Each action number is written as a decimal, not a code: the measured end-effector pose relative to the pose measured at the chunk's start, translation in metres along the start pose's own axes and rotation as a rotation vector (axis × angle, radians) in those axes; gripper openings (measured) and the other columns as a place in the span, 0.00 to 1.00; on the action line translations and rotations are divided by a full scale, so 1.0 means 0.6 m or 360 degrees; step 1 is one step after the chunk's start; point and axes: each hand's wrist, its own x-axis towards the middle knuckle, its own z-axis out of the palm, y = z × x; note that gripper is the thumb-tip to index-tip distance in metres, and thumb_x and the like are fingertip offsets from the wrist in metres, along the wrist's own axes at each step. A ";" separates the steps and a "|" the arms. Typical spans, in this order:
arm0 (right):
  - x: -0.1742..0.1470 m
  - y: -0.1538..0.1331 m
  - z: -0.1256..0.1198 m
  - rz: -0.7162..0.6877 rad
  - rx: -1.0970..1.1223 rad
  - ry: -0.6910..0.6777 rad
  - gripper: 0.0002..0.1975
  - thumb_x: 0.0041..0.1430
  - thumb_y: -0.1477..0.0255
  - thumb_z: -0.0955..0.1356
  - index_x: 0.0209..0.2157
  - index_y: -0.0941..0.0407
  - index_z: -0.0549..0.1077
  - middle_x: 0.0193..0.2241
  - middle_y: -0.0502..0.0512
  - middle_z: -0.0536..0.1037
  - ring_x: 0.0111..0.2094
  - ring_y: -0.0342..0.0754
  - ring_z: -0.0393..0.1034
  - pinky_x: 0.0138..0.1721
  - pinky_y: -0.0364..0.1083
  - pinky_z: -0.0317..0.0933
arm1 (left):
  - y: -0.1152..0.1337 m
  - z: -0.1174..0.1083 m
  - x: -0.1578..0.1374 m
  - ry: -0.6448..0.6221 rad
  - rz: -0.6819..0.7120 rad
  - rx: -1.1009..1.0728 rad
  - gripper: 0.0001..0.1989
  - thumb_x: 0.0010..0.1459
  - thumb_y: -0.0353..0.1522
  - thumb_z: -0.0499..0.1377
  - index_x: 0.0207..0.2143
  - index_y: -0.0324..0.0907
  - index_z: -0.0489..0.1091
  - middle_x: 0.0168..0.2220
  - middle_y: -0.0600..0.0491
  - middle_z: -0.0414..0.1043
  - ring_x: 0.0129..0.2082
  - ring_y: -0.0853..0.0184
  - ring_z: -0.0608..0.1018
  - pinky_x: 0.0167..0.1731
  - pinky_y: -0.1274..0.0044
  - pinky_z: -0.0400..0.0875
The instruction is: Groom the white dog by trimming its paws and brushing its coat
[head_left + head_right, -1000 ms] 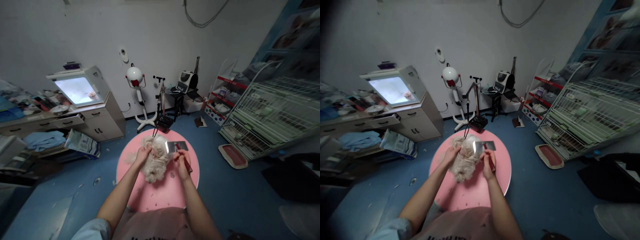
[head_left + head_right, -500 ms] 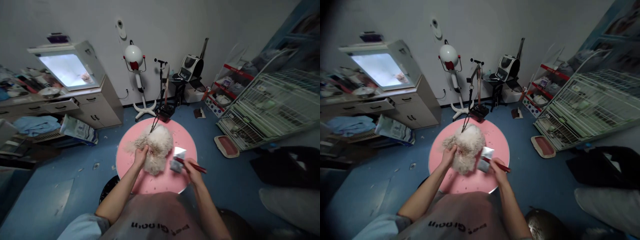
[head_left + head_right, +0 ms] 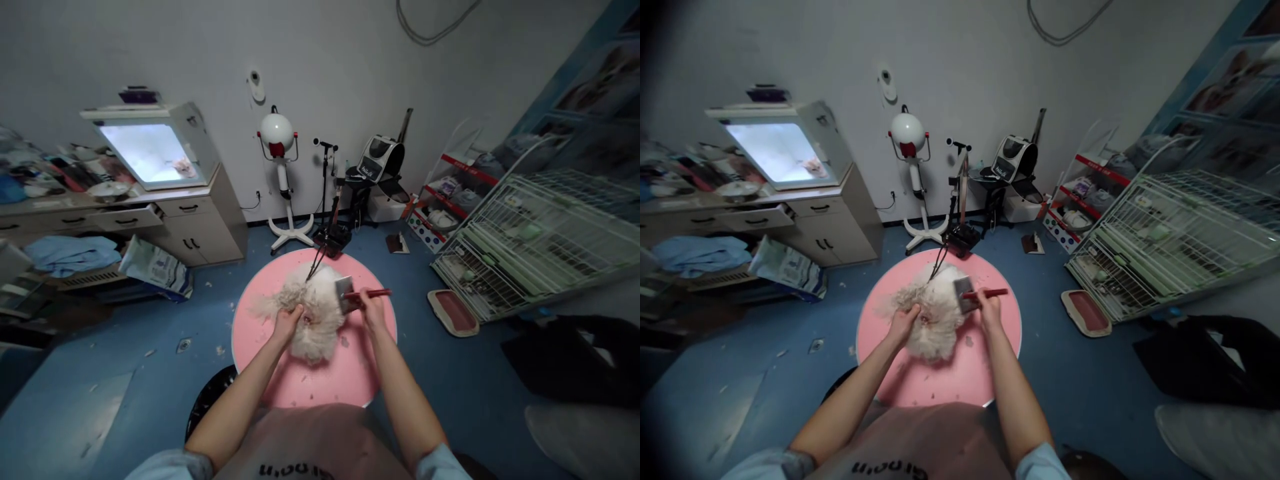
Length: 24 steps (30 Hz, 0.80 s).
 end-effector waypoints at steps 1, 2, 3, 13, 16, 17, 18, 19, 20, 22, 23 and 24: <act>0.001 -0.001 0.006 -0.0060 0.0036 0.0094 0.18 0.43 0.57 0.72 0.28 0.55 0.67 0.20 0.46 0.71 0.22 0.43 0.66 0.26 0.43 0.60 | -0.002 0.001 0.001 -0.0043 -0.0030 0.0000 0.17 0.42 0.44 0.63 0.19 0.38 0.71 0.19 0.51 0.72 0.22 0.66 0.72 0.24 0.77 0.65; 0.002 -0.002 0.009 -0.0080 0.0033 0.0092 0.18 0.44 0.57 0.72 0.28 0.55 0.67 0.20 0.46 0.71 0.22 0.44 0.66 0.26 0.43 0.61 | -0.005 0.001 0.001 -0.0092 -0.0062 -0.0007 0.18 0.42 0.44 0.63 0.18 0.38 0.70 0.18 0.51 0.71 0.20 0.67 0.71 0.23 0.77 0.65; 0.002 -0.002 0.010 -0.0041 -0.0012 -0.0007 0.18 0.43 0.58 0.73 0.28 0.55 0.67 0.20 0.47 0.72 0.23 0.44 0.67 0.27 0.44 0.61 | -0.009 0.001 0.000 -0.0148 -0.0086 -0.0023 0.18 0.42 0.44 0.63 0.18 0.38 0.70 0.17 0.52 0.70 0.19 0.67 0.70 0.22 0.77 0.64; -0.060 0.013 -0.076 0.0099 -0.0117 0.0317 0.14 0.45 0.59 0.69 0.23 0.55 0.66 0.17 0.47 0.69 0.19 0.42 0.63 0.24 0.42 0.59 | -0.025 -0.010 -0.037 -0.0191 0.0017 0.0039 0.16 0.40 0.39 0.67 0.30 0.39 0.75 0.31 0.47 0.77 0.32 0.60 0.76 0.35 0.70 0.70; -0.144 0.066 -0.038 0.0759 -0.0156 -0.0271 0.16 0.50 0.56 0.66 0.23 0.54 0.65 0.10 0.41 0.57 0.12 0.38 0.50 0.16 0.40 0.49 | -0.023 -0.008 -0.066 -0.0637 0.0272 0.0336 0.11 0.41 0.37 0.67 0.27 0.41 0.75 0.29 0.48 0.76 0.32 0.60 0.75 0.36 0.71 0.68; -0.167 0.083 -0.024 0.0886 -0.0168 -0.0378 0.17 0.50 0.56 0.66 0.22 0.54 0.64 0.09 0.40 0.55 0.12 0.38 0.47 0.15 0.40 0.46 | -0.025 -0.012 -0.075 -0.0787 0.0384 0.0453 0.09 0.40 0.37 0.67 0.25 0.42 0.75 0.27 0.49 0.75 0.30 0.61 0.75 0.37 0.72 0.67; -0.185 0.098 -0.013 0.0964 -0.0186 -0.0454 0.16 0.50 0.57 0.66 0.22 0.54 0.63 0.10 0.40 0.55 0.12 0.37 0.46 0.14 0.39 0.43 | -0.029 -0.020 -0.083 -0.0903 0.0471 0.0579 0.09 0.39 0.36 0.68 0.22 0.42 0.74 0.25 0.50 0.74 0.29 0.62 0.73 0.36 0.72 0.66; -0.198 0.110 -0.007 0.0983 -0.0220 -0.0478 0.15 0.48 0.59 0.67 0.21 0.54 0.62 0.10 0.40 0.55 0.12 0.37 0.46 0.14 0.39 0.42 | -0.036 -0.033 -0.090 -0.0965 0.0515 0.0710 0.09 0.38 0.36 0.68 0.19 0.43 0.72 0.22 0.52 0.72 0.28 0.64 0.72 0.35 0.74 0.65; -0.206 0.119 -0.007 0.0968 -0.0269 -0.0472 0.14 0.46 0.62 0.68 0.20 0.54 0.61 0.10 0.40 0.56 0.12 0.36 0.46 0.14 0.39 0.41 | -0.046 -0.050 -0.096 -0.0963 0.0513 0.0829 0.11 0.38 0.37 0.68 0.17 0.42 0.70 0.20 0.53 0.69 0.26 0.65 0.70 0.34 0.75 0.63; -0.214 0.131 -0.021 0.0927 -0.0355 -0.0442 0.13 0.44 0.66 0.69 0.19 0.54 0.59 0.10 0.40 0.56 0.12 0.36 0.47 0.14 0.39 0.40 | -0.073 -0.088 -0.108 -0.0822 0.0374 0.0980 0.15 0.40 0.39 0.67 0.14 0.42 0.66 0.17 0.56 0.64 0.23 0.67 0.67 0.29 0.77 0.60; -0.216 0.135 -0.032 0.0927 -0.0384 -0.0431 0.14 0.44 0.66 0.69 0.19 0.54 0.58 0.10 0.40 0.56 0.12 0.37 0.48 0.14 0.39 0.40 | -0.089 -0.106 -0.113 -0.0672 0.0254 0.0988 0.16 0.43 0.40 0.65 0.13 0.42 0.64 0.16 0.56 0.62 0.21 0.68 0.65 0.27 0.78 0.58; -0.217 0.139 -0.042 0.0931 -0.0401 -0.0421 0.14 0.44 0.66 0.68 0.19 0.53 0.57 0.10 0.40 0.56 0.12 0.37 0.48 0.14 0.39 0.41 | -0.105 -0.119 -0.118 -0.0506 0.0122 0.0956 0.16 0.46 0.41 0.62 0.14 0.42 0.64 0.15 0.57 0.62 0.21 0.69 0.64 0.25 0.78 0.57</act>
